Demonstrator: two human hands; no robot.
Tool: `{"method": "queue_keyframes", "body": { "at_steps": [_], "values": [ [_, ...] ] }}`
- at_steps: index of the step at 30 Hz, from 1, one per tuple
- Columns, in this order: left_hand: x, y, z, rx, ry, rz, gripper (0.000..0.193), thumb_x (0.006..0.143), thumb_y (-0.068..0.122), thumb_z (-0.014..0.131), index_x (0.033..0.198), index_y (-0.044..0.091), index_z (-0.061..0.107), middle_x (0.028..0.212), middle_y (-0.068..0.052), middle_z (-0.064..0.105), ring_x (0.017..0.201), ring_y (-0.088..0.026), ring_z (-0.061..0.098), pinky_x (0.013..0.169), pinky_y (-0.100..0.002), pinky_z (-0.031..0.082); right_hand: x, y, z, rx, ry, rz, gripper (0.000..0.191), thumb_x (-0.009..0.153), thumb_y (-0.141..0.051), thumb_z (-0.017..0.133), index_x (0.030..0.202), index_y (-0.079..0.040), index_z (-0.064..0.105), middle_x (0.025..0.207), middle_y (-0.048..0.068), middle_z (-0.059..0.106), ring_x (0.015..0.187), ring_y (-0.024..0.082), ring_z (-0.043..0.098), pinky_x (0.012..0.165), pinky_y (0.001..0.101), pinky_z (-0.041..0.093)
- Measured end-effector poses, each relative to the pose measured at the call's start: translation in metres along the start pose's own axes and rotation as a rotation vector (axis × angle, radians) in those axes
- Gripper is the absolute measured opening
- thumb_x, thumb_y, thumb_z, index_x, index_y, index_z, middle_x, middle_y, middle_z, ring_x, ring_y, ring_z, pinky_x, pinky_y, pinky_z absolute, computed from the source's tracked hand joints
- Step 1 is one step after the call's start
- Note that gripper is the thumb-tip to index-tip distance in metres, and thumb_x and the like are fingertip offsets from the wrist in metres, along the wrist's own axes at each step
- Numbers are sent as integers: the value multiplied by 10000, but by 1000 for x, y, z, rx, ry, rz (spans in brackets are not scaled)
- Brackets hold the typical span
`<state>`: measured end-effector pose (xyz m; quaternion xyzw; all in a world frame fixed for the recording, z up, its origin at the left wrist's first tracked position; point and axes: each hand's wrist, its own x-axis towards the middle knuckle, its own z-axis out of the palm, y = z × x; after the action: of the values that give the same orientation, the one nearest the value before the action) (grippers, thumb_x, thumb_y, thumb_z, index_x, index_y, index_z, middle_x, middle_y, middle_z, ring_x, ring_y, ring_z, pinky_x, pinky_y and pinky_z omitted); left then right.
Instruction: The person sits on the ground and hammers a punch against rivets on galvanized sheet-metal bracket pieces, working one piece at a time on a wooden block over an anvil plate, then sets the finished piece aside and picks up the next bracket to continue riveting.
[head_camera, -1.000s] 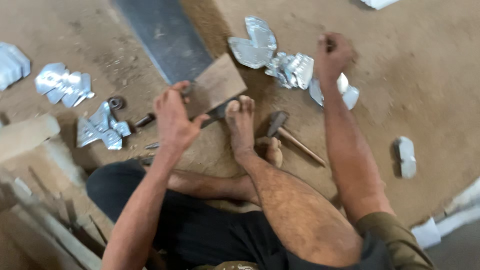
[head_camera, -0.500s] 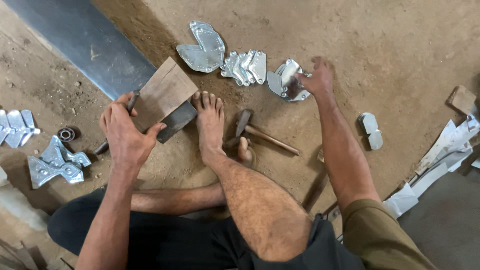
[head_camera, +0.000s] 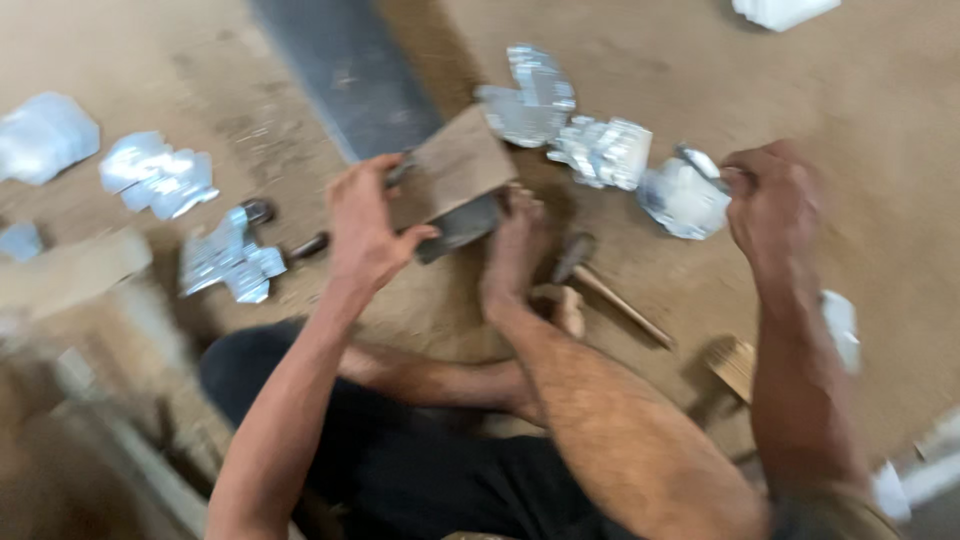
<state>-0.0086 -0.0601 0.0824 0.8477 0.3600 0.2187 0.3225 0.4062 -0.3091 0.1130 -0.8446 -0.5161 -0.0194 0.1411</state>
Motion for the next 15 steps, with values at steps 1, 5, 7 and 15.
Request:
{"method": "queue_keyframes", "body": {
  "at_steps": [1, 5, 7, 15],
  "values": [
    [3, -3, -2, -8, -10, 31, 899, 629, 355, 960, 1328, 2, 518, 1185, -158, 637, 1199, -374, 538, 1037, -516, 337, 6, -27, -13, -2, -3, -38, 104, 973, -21, 787, 1052, -81, 819, 984, 117, 738, 900, 253, 713, 850, 420, 562],
    [14, -11, -15, -395, 134, -167, 513, 921, 347, 792, 1253, 65, 521, 1292, -67, 670, 1104, -278, 588, 1041, -390, 448, 55, -137, -16, 714, -280, -64, 129, 976, -88, 774, 1100, -53, 766, 1012, 95, 719, 902, 176, 681, 788, 310, 569],
    [24, -13, -21, -707, 212, -372, 444, 921, 444, 687, 1116, 97, 489, 1253, 6, 686, 1022, -224, 618, 976, -335, 500, 78, -193, 13, 972, -524, -134, 155, 970, -141, 768, 1094, -49, 783, 1023, 63, 748, 918, 132, 673, 791, 278, 557],
    [30, 4, 7, 39, 50, -123, 853, 509, 433, 1008, 1075, 46, 500, 1074, -115, 559, 1071, -344, 497, 935, -481, 334, 84, -250, 103, 484, -205, -331, 402, 782, -141, 865, 1158, -88, 735, 989, 140, 741, 858, 263, 701, 765, 371, 549]
  ]
}}
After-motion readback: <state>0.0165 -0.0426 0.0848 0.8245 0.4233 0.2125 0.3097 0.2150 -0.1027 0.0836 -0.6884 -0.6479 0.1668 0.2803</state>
